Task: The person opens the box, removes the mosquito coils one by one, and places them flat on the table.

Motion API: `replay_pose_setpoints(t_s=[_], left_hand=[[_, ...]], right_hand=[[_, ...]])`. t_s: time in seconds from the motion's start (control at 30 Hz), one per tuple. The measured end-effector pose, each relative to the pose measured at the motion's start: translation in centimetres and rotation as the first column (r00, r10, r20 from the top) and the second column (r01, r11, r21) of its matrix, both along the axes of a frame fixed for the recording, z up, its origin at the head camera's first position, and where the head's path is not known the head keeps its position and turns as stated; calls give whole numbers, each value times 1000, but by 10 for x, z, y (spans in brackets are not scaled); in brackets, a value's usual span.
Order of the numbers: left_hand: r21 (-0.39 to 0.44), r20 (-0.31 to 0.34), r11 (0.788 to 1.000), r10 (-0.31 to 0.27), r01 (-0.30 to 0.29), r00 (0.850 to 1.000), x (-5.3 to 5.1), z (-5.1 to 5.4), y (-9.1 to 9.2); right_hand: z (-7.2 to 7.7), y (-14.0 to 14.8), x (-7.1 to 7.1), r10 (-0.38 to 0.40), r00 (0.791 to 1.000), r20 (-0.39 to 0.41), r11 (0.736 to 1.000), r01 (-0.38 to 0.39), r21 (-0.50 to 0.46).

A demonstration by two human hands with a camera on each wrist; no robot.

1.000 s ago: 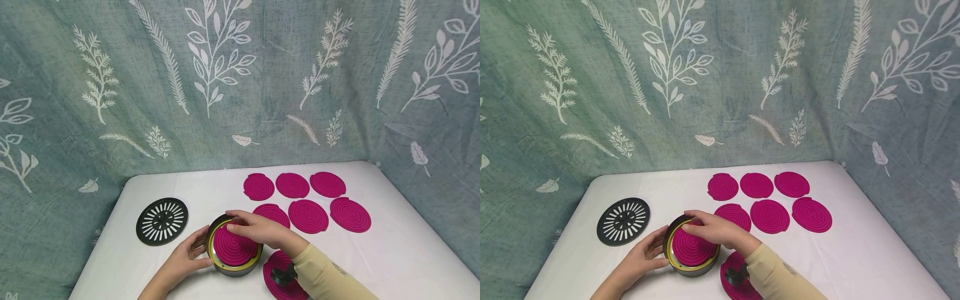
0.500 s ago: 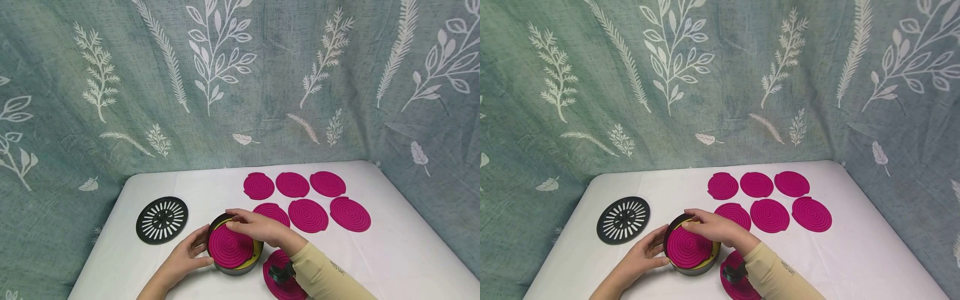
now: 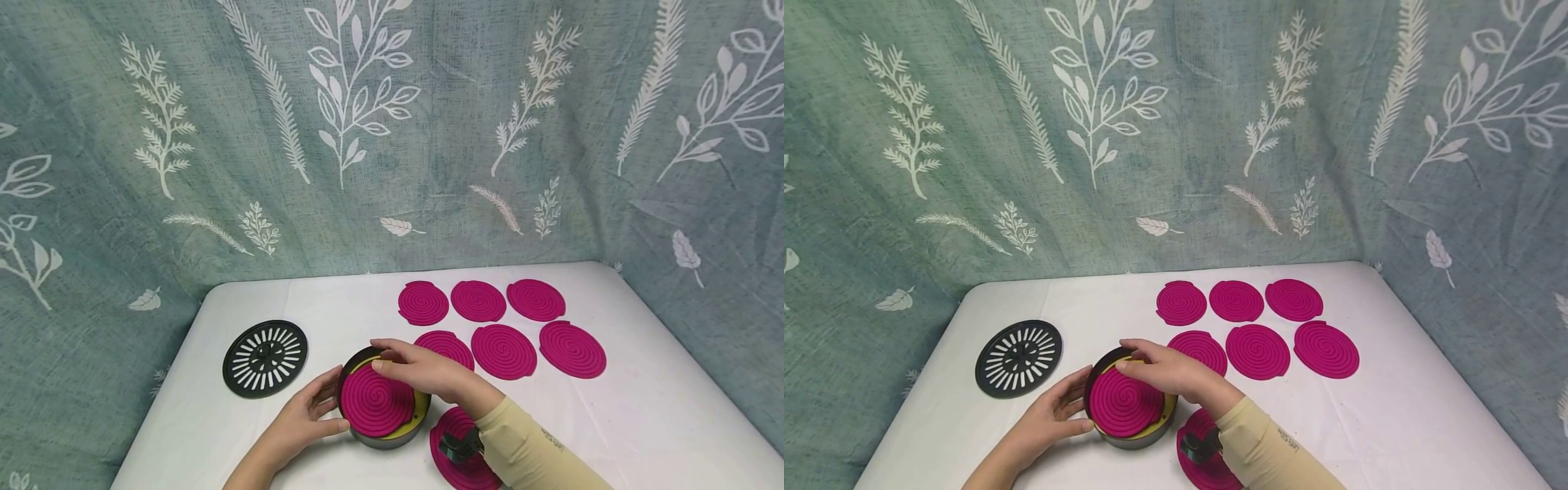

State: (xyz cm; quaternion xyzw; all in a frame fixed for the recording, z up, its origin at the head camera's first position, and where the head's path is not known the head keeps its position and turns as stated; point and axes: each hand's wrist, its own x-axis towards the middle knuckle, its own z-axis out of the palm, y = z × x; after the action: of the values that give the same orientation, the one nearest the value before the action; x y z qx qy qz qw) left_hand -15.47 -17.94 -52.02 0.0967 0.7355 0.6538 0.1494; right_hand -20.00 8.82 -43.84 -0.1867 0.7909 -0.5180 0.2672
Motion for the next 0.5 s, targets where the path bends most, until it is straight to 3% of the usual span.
replay_pose_setpoints(t_s=[0.27,0.5], left_hand=[[1,-4,1000,-2,2,1000,0,2,1],[11,-2,1000,-6,6,1000,-1,1,0]], right_hand=[[2,8,-3,-12,1000,-11,1000,12,-16],[3,14,-5,-10,999,34,996,13,-84]])
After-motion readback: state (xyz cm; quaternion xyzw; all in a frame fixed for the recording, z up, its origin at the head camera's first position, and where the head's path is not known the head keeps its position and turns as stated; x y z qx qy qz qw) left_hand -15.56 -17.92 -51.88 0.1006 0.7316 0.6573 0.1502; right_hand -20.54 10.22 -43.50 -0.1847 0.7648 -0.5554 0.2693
